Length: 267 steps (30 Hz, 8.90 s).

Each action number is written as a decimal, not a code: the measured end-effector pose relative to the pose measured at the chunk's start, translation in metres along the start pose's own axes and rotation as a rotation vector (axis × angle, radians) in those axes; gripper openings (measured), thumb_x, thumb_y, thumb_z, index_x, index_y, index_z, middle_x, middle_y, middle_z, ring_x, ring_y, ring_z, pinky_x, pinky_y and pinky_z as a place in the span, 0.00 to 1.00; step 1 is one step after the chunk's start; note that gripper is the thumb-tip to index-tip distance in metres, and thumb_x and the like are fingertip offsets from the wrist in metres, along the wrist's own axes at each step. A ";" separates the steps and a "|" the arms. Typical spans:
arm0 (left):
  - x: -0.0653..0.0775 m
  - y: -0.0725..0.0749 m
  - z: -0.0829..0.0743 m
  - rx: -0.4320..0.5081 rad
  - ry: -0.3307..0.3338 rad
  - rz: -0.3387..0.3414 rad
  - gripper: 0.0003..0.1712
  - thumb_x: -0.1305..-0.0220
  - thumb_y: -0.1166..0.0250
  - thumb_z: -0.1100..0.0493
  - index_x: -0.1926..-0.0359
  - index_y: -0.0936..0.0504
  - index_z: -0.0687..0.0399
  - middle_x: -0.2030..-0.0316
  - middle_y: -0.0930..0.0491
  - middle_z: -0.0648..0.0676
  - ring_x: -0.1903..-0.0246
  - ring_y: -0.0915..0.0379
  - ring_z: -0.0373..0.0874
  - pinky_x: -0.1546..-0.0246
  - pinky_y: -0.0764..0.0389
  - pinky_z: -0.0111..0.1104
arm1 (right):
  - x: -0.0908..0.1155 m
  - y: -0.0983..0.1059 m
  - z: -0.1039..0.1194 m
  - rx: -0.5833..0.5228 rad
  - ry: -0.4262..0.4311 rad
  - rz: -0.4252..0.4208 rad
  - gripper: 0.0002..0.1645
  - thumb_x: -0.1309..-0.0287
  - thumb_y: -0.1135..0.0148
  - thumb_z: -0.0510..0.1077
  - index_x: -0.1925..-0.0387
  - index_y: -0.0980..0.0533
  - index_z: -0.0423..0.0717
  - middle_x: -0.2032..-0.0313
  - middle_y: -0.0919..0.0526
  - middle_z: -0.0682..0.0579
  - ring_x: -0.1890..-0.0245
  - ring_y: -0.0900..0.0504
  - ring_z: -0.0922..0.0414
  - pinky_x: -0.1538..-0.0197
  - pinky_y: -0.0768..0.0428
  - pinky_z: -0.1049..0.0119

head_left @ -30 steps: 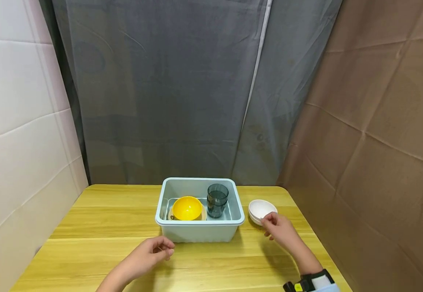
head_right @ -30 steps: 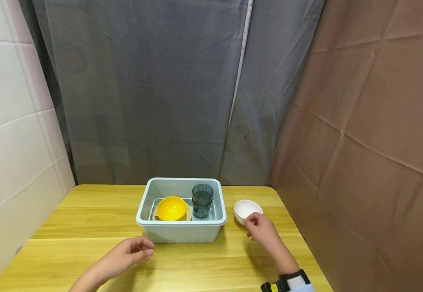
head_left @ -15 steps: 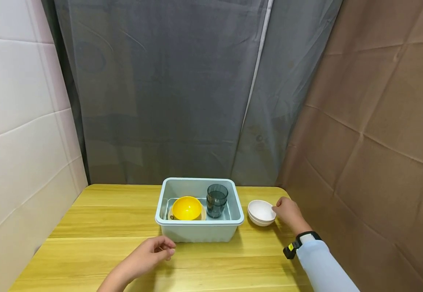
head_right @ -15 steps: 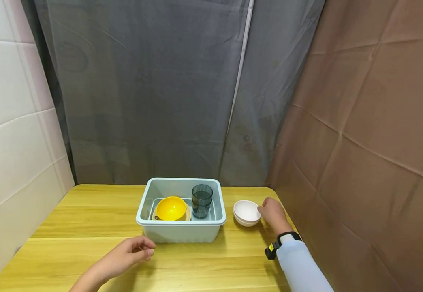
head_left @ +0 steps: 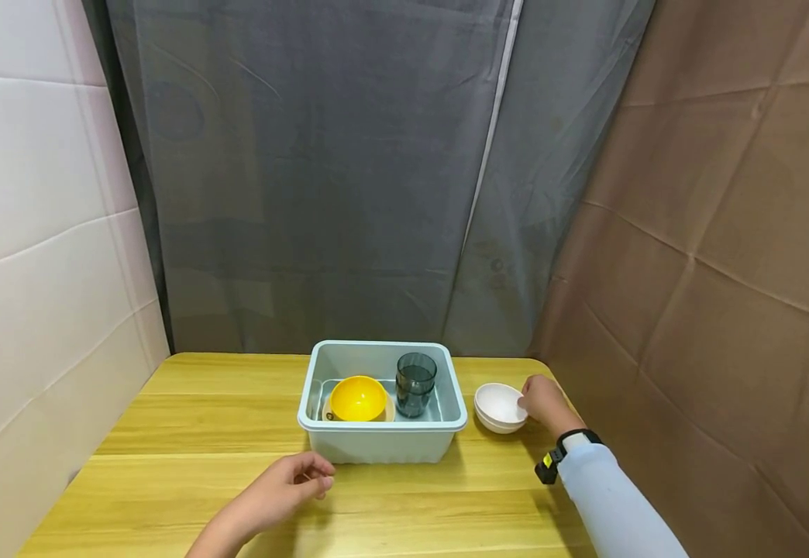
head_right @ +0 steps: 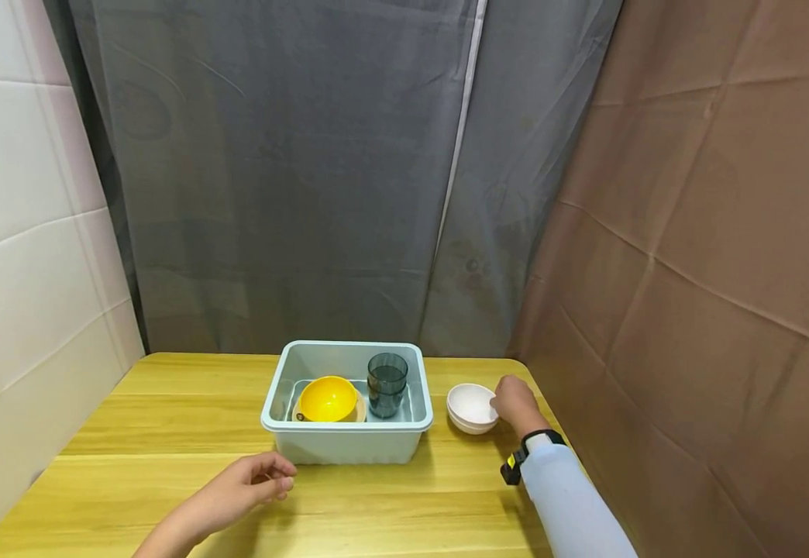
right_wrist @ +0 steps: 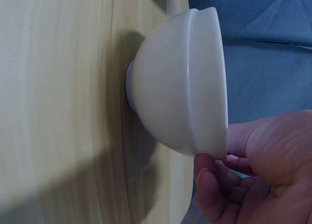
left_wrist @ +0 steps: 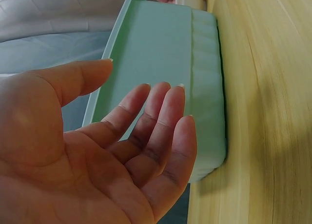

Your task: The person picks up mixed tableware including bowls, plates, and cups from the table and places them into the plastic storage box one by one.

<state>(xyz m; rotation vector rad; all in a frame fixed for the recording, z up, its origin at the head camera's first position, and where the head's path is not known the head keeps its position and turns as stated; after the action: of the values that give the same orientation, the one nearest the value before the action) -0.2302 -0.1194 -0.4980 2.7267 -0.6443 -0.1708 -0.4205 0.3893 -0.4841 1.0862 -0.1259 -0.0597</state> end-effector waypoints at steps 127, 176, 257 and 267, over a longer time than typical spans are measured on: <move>-0.012 -0.020 -0.035 0.254 0.073 -0.115 0.14 0.23 0.35 0.63 0.43 0.19 0.68 0.56 0.20 0.57 0.60 0.17 0.47 0.63 0.07 0.48 | 0.200 -0.091 0.195 -0.758 0.268 0.382 0.07 0.30 0.35 0.38 0.55 0.20 0.38 0.66 0.21 0.49 0.80 0.20 0.55 0.80 0.18 0.66; -0.132 0.091 -0.078 -0.219 0.222 -0.149 0.13 0.29 0.31 0.67 0.47 0.15 0.69 0.60 0.17 0.62 0.70 0.17 0.48 0.60 0.08 0.40 | 0.220 -0.093 0.125 -0.726 0.244 0.504 0.14 0.18 0.37 0.47 0.57 0.20 0.39 0.64 0.16 0.48 0.72 0.13 0.51 0.73 0.17 0.64; -0.223 0.059 -0.056 -0.904 0.732 0.050 0.05 0.27 0.31 0.71 0.63 0.11 0.70 0.82 0.24 0.53 0.84 0.32 0.41 0.81 0.35 0.27 | 0.221 -0.080 0.119 -0.721 0.284 0.524 0.11 0.18 0.37 0.45 0.57 0.19 0.41 0.66 0.15 0.47 0.70 0.12 0.48 0.73 0.17 0.64; -0.211 0.075 -0.080 -0.826 0.484 0.067 0.19 0.29 0.34 0.67 0.80 0.21 0.56 0.83 0.31 0.49 0.82 0.36 0.40 0.79 0.34 0.29 | 0.216 -0.076 0.118 -0.686 0.279 0.511 0.12 0.17 0.38 0.46 0.55 0.19 0.41 0.65 0.15 0.46 0.68 0.10 0.42 0.71 0.15 0.61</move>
<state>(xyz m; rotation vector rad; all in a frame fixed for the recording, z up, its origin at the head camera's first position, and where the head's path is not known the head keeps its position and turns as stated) -0.4340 -0.0629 -0.3885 1.8448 -0.3943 0.1989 -0.2213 0.2264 -0.4817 0.3475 -0.1155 0.4777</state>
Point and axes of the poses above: each hand's wrist, its own x-axis away from the middle knuckle, its own y-axis out of the back of the hand, z = x × y, the point moved 4 cm from there along -x, towards the middle knuckle
